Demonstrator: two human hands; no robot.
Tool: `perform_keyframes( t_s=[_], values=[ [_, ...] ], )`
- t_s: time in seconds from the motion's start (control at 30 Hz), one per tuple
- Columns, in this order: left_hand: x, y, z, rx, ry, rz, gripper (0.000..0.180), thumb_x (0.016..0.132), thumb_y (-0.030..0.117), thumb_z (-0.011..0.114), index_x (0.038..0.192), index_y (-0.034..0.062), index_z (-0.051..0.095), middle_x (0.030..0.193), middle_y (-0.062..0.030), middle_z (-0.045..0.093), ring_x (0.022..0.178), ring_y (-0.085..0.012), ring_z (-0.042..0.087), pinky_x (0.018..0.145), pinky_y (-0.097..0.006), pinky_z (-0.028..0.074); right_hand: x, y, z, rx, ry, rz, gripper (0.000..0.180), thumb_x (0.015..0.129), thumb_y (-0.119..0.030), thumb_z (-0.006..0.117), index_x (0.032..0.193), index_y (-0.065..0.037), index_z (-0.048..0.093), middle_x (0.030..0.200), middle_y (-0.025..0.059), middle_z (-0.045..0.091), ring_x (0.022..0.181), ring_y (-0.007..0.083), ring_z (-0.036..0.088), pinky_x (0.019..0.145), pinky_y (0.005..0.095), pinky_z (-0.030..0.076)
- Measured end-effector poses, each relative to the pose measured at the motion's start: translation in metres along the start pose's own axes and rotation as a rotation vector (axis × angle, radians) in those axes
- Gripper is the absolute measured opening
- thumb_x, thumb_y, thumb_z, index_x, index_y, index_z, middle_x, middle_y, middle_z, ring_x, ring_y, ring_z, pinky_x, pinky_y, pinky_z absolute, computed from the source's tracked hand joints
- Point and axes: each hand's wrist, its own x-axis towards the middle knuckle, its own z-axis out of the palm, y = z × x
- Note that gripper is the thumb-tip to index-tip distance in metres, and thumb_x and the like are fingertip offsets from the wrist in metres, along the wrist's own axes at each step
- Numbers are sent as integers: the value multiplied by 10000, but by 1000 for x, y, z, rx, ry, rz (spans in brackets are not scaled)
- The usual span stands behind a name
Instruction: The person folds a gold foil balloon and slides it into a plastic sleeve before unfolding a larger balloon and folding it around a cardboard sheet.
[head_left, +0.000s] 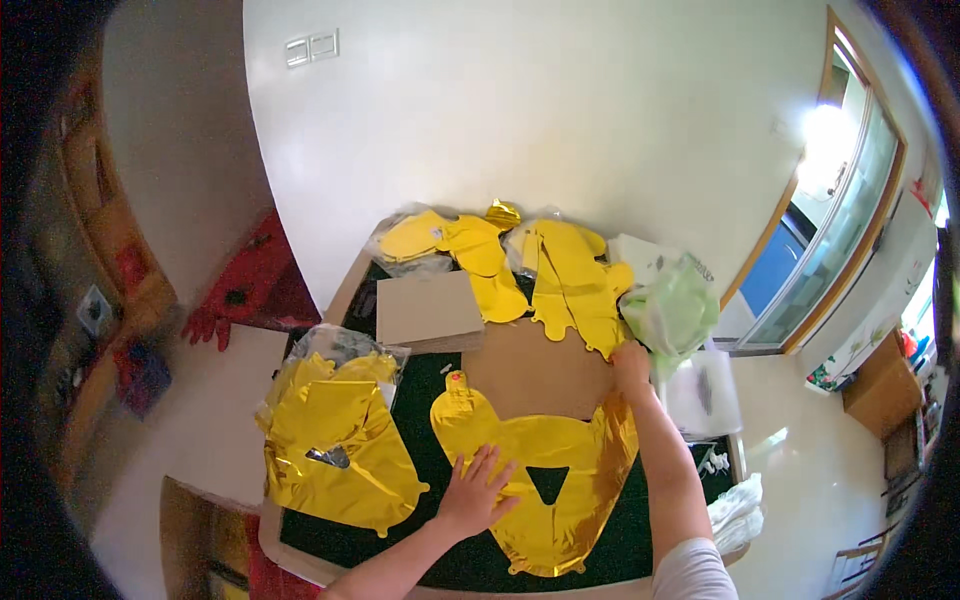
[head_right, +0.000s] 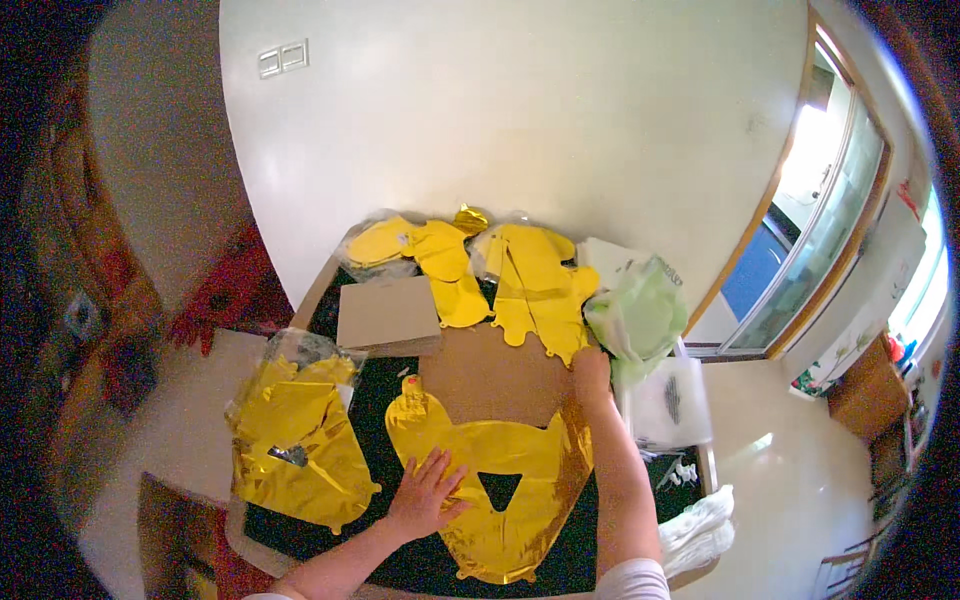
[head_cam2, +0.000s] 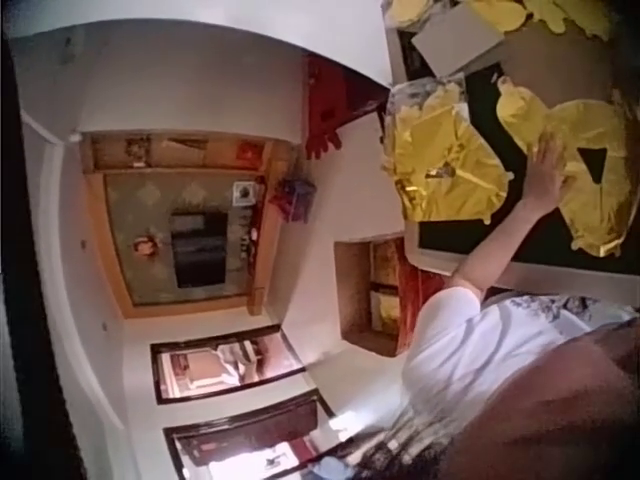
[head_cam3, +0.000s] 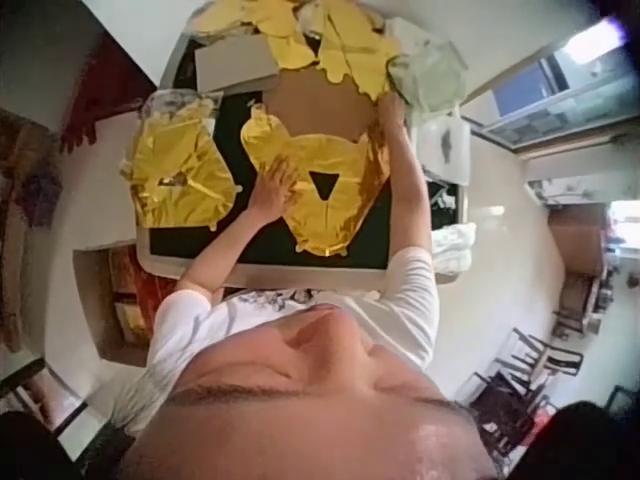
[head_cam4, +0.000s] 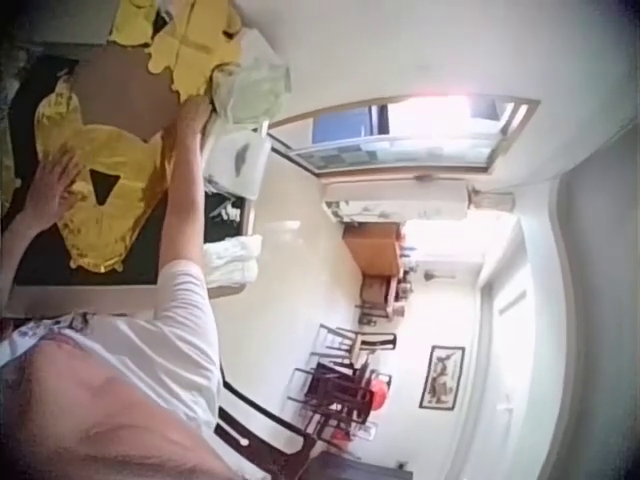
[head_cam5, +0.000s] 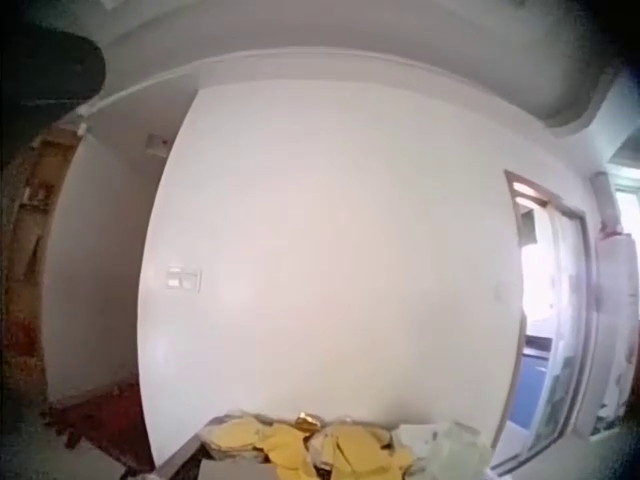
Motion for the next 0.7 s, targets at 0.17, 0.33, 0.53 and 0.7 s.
perform_keyframes(
  t_s=[0.17, 0.33, 0.53, 0.7],
  values=[
    [-2, -3, -6, -43, -16, -57, 577, 914, 449, 533, 1386, 137, 416, 1446, -195, 341, 1394, -342, 258, 1076, -611, 218, 19, -14, -22, 621, -93, 119, 133, 749, -116, 675, 812, -12, 623, 770, 105, 614, 724, 266, 588, 631, 390, 478],
    [50, 3, -17, -126, 178, 85, 611, 822, 354, 669, 1348, 121, 463, 1418, -210, 376, 1346, -374, 333, 1039, -622, 270, 26, -1, -31, 992, -298, 233, 194, 698, -158, 747, 715, -31, 601, 710, 69, 585, 690, 173, 575, 578, 321, 452],
    [172, -5, 13, -98, 53, 94, 499, 906, 286, 546, 1360, 102, 451, 1423, -130, 408, 1383, -311, 280, 1095, -555, 247, 39, 8, -26, 1231, -464, 217, 172, 751, -134, 731, 741, -3, 620, 675, 34, 604, 624, 120, 552, 559, 294, 443],
    [258, -18, 70, 90, -38, 223, 534, 909, 285, 512, 1381, 53, 417, 1473, -123, 363, 1396, -289, 265, 1127, -498, 216, 43, -6, -27, 1049, -366, 166, 191, 818, -152, 673, 738, 10, 609, 648, 33, 577, 611, 124, 527, 555, 294, 423]
  ],
)
